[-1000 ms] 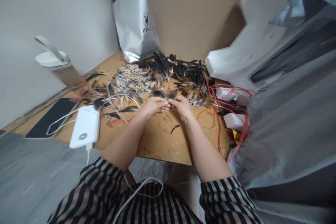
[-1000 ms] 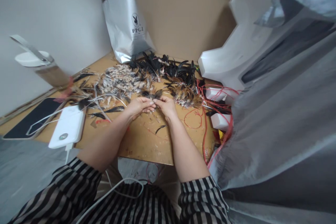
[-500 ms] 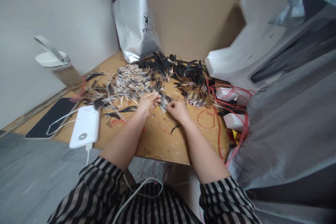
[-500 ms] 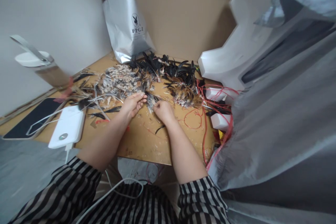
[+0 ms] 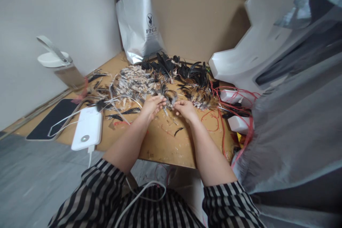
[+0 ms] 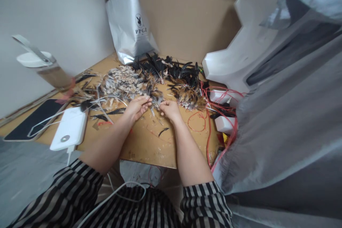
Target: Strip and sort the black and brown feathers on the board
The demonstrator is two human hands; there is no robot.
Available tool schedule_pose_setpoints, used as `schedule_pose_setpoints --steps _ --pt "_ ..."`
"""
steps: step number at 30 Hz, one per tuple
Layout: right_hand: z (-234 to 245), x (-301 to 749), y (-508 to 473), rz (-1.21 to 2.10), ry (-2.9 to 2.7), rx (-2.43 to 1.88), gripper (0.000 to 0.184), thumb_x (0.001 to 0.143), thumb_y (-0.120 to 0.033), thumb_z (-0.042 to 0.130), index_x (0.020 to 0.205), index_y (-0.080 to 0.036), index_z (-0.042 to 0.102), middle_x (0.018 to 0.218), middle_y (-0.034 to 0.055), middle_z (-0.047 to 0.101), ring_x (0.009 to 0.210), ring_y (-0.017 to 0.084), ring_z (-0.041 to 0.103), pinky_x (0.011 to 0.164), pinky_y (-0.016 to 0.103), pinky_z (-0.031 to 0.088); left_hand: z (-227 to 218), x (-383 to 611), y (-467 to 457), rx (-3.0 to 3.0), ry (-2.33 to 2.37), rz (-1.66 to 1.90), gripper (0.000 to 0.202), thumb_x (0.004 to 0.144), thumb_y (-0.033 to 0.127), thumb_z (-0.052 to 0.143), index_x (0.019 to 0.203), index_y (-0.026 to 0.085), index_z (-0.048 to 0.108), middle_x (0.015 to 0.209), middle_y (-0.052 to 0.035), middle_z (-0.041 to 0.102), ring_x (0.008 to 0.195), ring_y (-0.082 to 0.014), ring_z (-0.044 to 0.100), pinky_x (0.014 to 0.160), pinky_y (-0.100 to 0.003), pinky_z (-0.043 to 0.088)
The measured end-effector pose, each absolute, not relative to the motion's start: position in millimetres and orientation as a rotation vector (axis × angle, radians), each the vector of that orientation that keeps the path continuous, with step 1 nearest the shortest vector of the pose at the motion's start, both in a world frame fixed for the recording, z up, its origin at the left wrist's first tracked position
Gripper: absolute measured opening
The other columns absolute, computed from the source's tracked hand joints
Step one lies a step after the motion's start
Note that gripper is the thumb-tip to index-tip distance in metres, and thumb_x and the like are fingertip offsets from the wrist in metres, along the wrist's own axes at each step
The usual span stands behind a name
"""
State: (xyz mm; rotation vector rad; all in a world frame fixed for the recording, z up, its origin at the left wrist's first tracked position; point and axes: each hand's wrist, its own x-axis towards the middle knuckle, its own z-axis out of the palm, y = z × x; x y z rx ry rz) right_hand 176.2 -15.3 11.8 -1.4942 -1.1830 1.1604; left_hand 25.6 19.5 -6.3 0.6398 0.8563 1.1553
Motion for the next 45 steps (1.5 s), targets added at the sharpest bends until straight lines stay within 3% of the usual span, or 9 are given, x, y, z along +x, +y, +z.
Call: schedule_pose_setpoints --steps 13,19,25,28,32,36,39,42,45 --pt "9 174 -13 1.265 -0.982 -1.241 0.026 0.051 -0.032 0.070 0.066 -0.016 0.056 0.041 -0.0073 0.044 0.037 0.004 0.034 0.035 0.017 0.021 -10 30 15 0.736 0.814 0.988 0.008 0.069 0.016 0.067 0.075 0.011 0.064 0.073 -0.0073 0.068 0.051 -0.0076 0.060 0.043 -0.014 0.042" --pt "8 174 -12 1.209 -0.969 -1.261 0.026 0.052 -0.035 0.070 0.065 -0.016 0.056 0.040 -0.0073 0.044 0.036 0.005 0.033 0.036 0.018 0.020 -9 33 9 0.840 0.823 0.917 0.013 0.067 0.020 0.069 0.072 0.009 0.064 0.069 -0.0096 0.067 0.062 -0.0122 0.064 0.058 -0.018 0.049" --pt "12 173 -12 1.027 -0.954 -1.250 0.023 0.055 -0.035 0.066 0.062 -0.016 0.055 0.043 -0.0072 0.044 0.039 0.006 0.033 0.041 0.020 0.024 -4 33 15 0.902 1.071 1.315 0.012 0.066 0.021 0.068 0.072 0.011 0.065 0.063 -0.0034 0.065 0.053 -0.0067 0.056 0.049 -0.015 0.040" --pt "10 173 -11 0.924 -0.987 -1.266 0.021 0.057 -0.034 0.065 0.061 -0.016 0.055 0.046 -0.0061 0.046 0.045 0.007 0.038 0.047 0.021 0.030 0 32 15 0.958 1.078 1.479 0.015 0.066 0.025 0.067 0.074 0.012 0.067 0.072 -0.0040 0.067 0.054 -0.0057 0.055 0.046 -0.014 0.036" --pt "5 169 -9 0.849 -1.049 -1.261 0.017 0.059 -0.032 0.063 0.062 -0.016 0.057 0.054 -0.0035 0.053 0.053 0.009 0.045 0.055 0.022 0.036 2 36 7 0.963 0.871 1.175 0.020 0.064 0.027 0.070 0.073 0.011 0.065 0.077 -0.0074 0.068 0.054 -0.0077 0.057 0.048 -0.016 0.041" --pt "3 163 -11 0.840 -1.098 -1.228 0.013 0.059 -0.028 0.063 0.062 -0.016 0.058 0.061 -0.0017 0.058 0.058 0.010 0.050 0.060 0.023 0.040 -2 39 3 0.819 0.725 1.013 0.013 0.066 0.019 0.070 0.074 0.010 0.064 0.068 -0.0060 0.066 0.055 -0.0080 0.060 0.050 -0.015 0.044" --pt "5 161 -14 0.932 -1.078 -1.204 0.016 0.060 -0.031 0.065 0.063 -0.016 0.060 0.057 -0.0024 0.056 0.052 0.009 0.047 0.053 0.022 0.038 -3 38 6 0.754 0.653 1.028 0.004 0.070 0.012 0.065 0.071 0.008 0.063 0.064 -0.0048 0.064 0.053 -0.0057 0.058 0.049 -0.013 0.043" --pt "9 164 -14 1.146 -0.953 -1.164 0.022 0.058 -0.035 0.068 0.067 -0.016 0.060 0.049 -0.0052 0.050 0.041 0.005 0.038 0.041 0.019 0.028 -2 36 9 0.676 0.610 1.036 0.003 0.072 0.007 0.062 0.069 0.008 0.063 0.062 -0.0036 0.063 0.050 -0.0033 0.055 0.047 -0.011 0.043" --pt "11 168 -14 1.331 -0.856 -1.057 0.029 0.054 -0.035 0.073 0.072 -0.017 0.059 0.057 -0.0049 0.053 0.041 0.004 0.037 0.039 0.018 0.024 0 34 9 0.612 0.579 0.999 0.005 0.073 0.005 0.060 0.069 0.008 0.062 0.062 -0.0031 0.062 0.049 -0.0029 0.054 0.046 -0.010 0.042"
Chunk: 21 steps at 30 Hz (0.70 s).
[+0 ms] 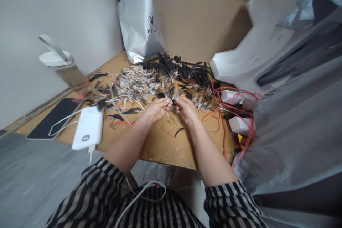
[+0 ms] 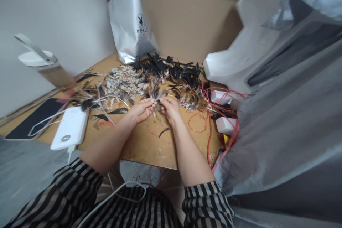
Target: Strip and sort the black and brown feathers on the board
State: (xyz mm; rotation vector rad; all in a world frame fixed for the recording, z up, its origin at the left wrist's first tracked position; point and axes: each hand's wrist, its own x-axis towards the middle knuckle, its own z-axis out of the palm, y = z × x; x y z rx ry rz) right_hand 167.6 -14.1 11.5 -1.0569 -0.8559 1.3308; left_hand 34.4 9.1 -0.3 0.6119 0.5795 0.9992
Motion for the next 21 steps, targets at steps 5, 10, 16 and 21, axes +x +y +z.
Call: schedule_pose_setpoints --steps 5,10,16,21 --pt "10.8 169.5 -14.4 1.396 -0.906 -1.005 0.031 0.052 -0.036 0.075 0.068 -0.017 0.057 0.059 -0.0036 0.057 0.044 0.004 0.041 0.041 0.017 0.028 -0.5 34.7 7.2 0.604 0.557 0.931 0.004 0.073 0.004 0.060 0.071 0.008 0.062 0.063 -0.0028 0.062 0.050 -0.0026 0.054 0.046 -0.009 0.043" --pt "5.1 169.5 -11.9 1.303 -0.929 -1.044 0.028 0.054 -0.037 0.075 0.061 -0.017 0.056 0.049 -0.0046 0.053 0.042 0.005 0.041 0.041 0.018 0.028 -3.0 36.0 6.3 0.737 0.625 0.926 0.003 0.071 0.010 0.065 0.072 0.007 0.064 0.061 -0.0035 0.063 0.050 -0.0037 0.056 0.047 -0.010 0.043" --pt "7.0 168.0 -13.2 1.185 -0.942 -1.086 0.025 0.053 -0.033 0.074 0.058 -0.016 0.057 0.043 -0.0061 0.049 0.040 0.005 0.037 0.042 0.020 0.026 -1.2 37.6 4.0 0.866 0.739 0.953 0.016 0.062 0.018 0.073 0.072 0.009 0.066 0.062 -0.0048 0.064 0.052 -0.0052 0.056 0.050 -0.013 0.044" --pt "10.3 164.9 -15.4 1.169 -0.949 -1.123 0.025 0.052 -0.034 0.074 0.056 -0.017 0.057 0.044 -0.0058 0.049 0.041 0.006 0.038 0.043 0.021 0.026 0.5 40.0 2.3 0.978 0.825 0.965 0.018 0.059 0.023 0.075 0.067 0.010 0.066 0.061 -0.0057 0.065 0.050 -0.0071 0.056 0.048 -0.016 0.043"
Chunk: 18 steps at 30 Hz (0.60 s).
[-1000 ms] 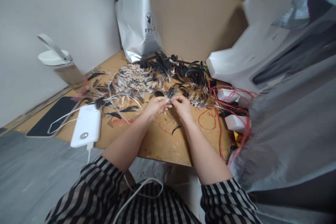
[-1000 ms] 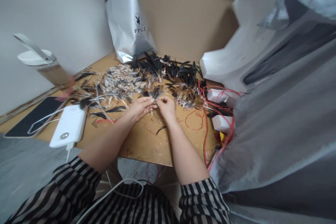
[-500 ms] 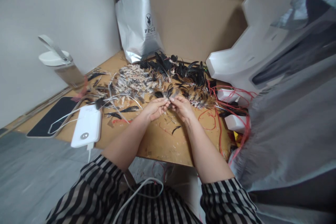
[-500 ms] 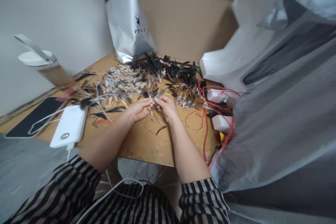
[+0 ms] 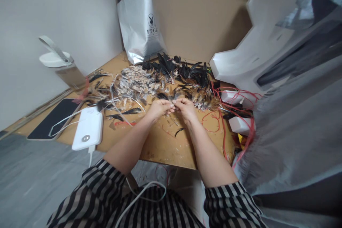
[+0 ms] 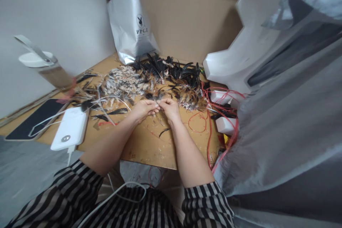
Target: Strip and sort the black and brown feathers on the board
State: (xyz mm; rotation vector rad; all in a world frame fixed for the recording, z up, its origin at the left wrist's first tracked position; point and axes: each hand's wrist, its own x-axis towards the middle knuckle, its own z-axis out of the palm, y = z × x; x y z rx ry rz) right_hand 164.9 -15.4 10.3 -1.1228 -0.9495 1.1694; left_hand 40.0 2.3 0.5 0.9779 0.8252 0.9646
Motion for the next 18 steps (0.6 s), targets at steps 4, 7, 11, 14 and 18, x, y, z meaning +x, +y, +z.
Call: schedule_pose_setpoints --steps 4,7,11,14,18 --pt "9 164 -15 1.220 -0.915 -1.134 0.027 0.051 -0.036 0.074 0.058 -0.017 0.055 0.043 -0.0061 0.047 0.040 0.006 0.037 0.042 0.020 0.024 -2 40 3 1.012 0.818 0.989 0.019 0.060 0.026 0.074 0.066 0.010 0.065 0.063 -0.0066 0.065 0.050 -0.0074 0.056 0.048 -0.017 0.042" --pt "9 166 -13 1.231 -0.883 -1.140 0.027 0.054 -0.039 0.071 0.063 -0.018 0.056 0.042 -0.0069 0.045 0.039 0.006 0.035 0.041 0.020 0.024 -4 37 5 0.976 0.780 1.011 0.020 0.061 0.026 0.074 0.068 0.010 0.065 0.065 -0.0062 0.065 0.051 -0.0066 0.056 0.048 -0.016 0.041" --pt "8 175 -12 1.059 -1.061 -1.287 0.026 0.057 -0.039 0.068 0.067 -0.016 0.061 0.046 -0.0052 0.049 0.042 0.006 0.036 0.044 0.021 0.027 -2 30 12 0.821 0.790 1.155 0.015 0.063 0.022 0.072 0.068 0.011 0.064 0.065 -0.0044 0.065 0.051 -0.0045 0.054 0.047 -0.014 0.040" --pt "3 180 -13 0.917 -1.415 -1.451 0.021 0.060 -0.036 0.065 0.063 -0.015 0.064 0.051 -0.0026 0.055 0.045 0.007 0.039 0.048 0.022 0.030 1 27 14 0.724 0.844 1.245 0.012 0.064 0.019 0.070 0.067 0.010 0.063 0.065 -0.0039 0.064 0.051 -0.0039 0.053 0.046 -0.013 0.039" --pt "-1 177 -17 0.677 -1.792 -1.656 0.012 0.062 -0.028 0.061 0.057 -0.018 0.063 0.052 -0.0017 0.057 0.048 0.009 0.044 0.050 0.023 0.030 3 27 15 0.690 0.863 1.280 0.009 0.067 0.016 0.067 0.068 0.010 0.062 0.065 -0.0037 0.064 0.052 -0.0040 0.054 0.045 -0.012 0.037"
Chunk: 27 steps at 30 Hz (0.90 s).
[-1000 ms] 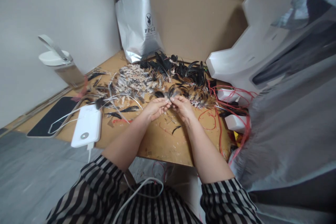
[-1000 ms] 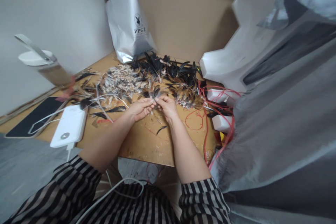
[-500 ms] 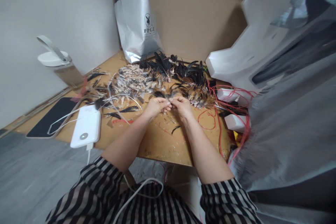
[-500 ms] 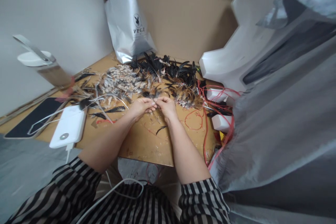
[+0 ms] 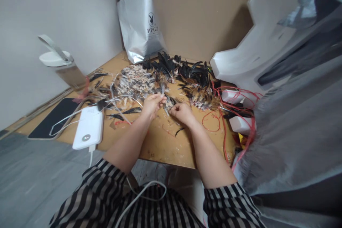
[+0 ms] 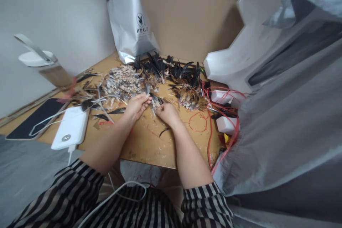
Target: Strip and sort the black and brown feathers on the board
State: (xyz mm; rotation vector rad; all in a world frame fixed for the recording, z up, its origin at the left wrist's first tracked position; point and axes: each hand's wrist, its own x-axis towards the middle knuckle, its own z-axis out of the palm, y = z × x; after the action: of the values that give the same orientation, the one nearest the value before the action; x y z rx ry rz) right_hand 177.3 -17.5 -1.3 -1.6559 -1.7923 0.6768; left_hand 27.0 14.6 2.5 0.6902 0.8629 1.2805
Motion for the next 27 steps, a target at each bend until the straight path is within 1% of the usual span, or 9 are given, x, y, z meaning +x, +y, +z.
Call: schedule_pose_setpoints --steps 3,6,8,11,14,20,23,27 --pt "-1 172 -19 0.494 -1.867 -1.753 0.009 0.064 -0.027 0.060 0.060 -0.019 0.063 0.057 -0.0003 0.060 0.052 0.011 0.048 0.052 0.024 0.031 2 27 14 0.702 0.861 1.288 0.009 0.068 0.017 0.067 0.069 0.010 0.061 0.066 -0.0037 0.064 0.052 -0.0038 0.054 0.045 -0.012 0.037" --pt "-1 165 -17 0.353 -1.832 -1.766 0.012 0.069 -0.031 0.058 0.072 -0.021 0.064 0.067 0.0016 0.063 0.059 0.013 0.052 0.056 0.024 0.033 2 27 14 0.700 0.857 1.311 0.009 0.068 0.017 0.067 0.070 0.010 0.062 0.067 -0.0035 0.064 0.052 -0.0036 0.054 0.045 -0.012 0.036" --pt "-3 161 -15 0.276 -1.831 -1.761 0.014 0.071 -0.031 0.057 0.077 -0.020 0.064 0.073 0.0036 0.064 0.064 0.015 0.054 0.059 0.025 0.035 1 27 15 0.698 0.860 1.317 0.009 0.068 0.017 0.067 0.069 0.011 0.062 0.067 -0.0034 0.064 0.052 -0.0035 0.053 0.045 -0.013 0.036" --pt "-6 155 -12 0.214 -1.872 -1.777 0.014 0.072 -0.028 0.056 0.078 -0.019 0.064 0.079 0.0072 0.063 0.071 0.018 0.055 0.064 0.027 0.036 1 27 15 0.701 0.877 1.306 0.010 0.067 0.018 0.068 0.069 0.010 0.062 0.067 -0.0036 0.064 0.052 -0.0037 0.054 0.045 -0.013 0.036" --pt "-6 153 -11 0.204 -1.893 -1.786 0.012 0.073 -0.024 0.054 0.073 -0.018 0.064 0.078 0.0076 0.063 0.072 0.017 0.055 0.064 0.027 0.036 0 28 16 0.698 0.902 1.300 0.010 0.067 0.018 0.068 0.071 0.011 0.063 0.070 -0.0043 0.066 0.051 -0.0035 0.054 0.045 -0.013 0.036" --pt "-5 165 -12 0.254 -1.786 -1.661 0.013 0.074 -0.025 0.050 0.070 -0.019 0.061 0.067 0.0011 0.060 0.061 0.013 0.050 0.058 0.023 0.033 2 26 15 0.685 0.827 1.305 0.008 0.070 0.014 0.064 0.076 0.011 0.063 0.089 -0.0067 0.068 0.054 -0.0031 0.056 0.045 -0.012 0.038" --pt "-2 168 -14 0.221 -1.766 -1.590 0.013 0.074 -0.024 0.049 0.071 -0.019 0.061 0.066 0.0008 0.059 0.063 0.013 0.049 0.060 0.023 0.034 3 26 13 0.688 0.701 1.235 0.009 0.070 0.014 0.065 0.078 0.011 0.061 0.090 -0.0077 0.068 0.056 -0.0038 0.057 0.048 -0.013 0.041" --pt "4 165 -19 0.177 -1.796 -1.523 0.014 0.075 -0.024 0.048 0.073 -0.019 0.061 0.071 0.0023 0.059 0.068 0.015 0.050 0.064 0.024 0.035 3 27 12 0.686 0.593 1.169 0.012 0.069 0.013 0.067 0.077 0.010 0.059 0.087 -0.0086 0.068 0.064 -0.0068 0.061 0.054 -0.014 0.045"
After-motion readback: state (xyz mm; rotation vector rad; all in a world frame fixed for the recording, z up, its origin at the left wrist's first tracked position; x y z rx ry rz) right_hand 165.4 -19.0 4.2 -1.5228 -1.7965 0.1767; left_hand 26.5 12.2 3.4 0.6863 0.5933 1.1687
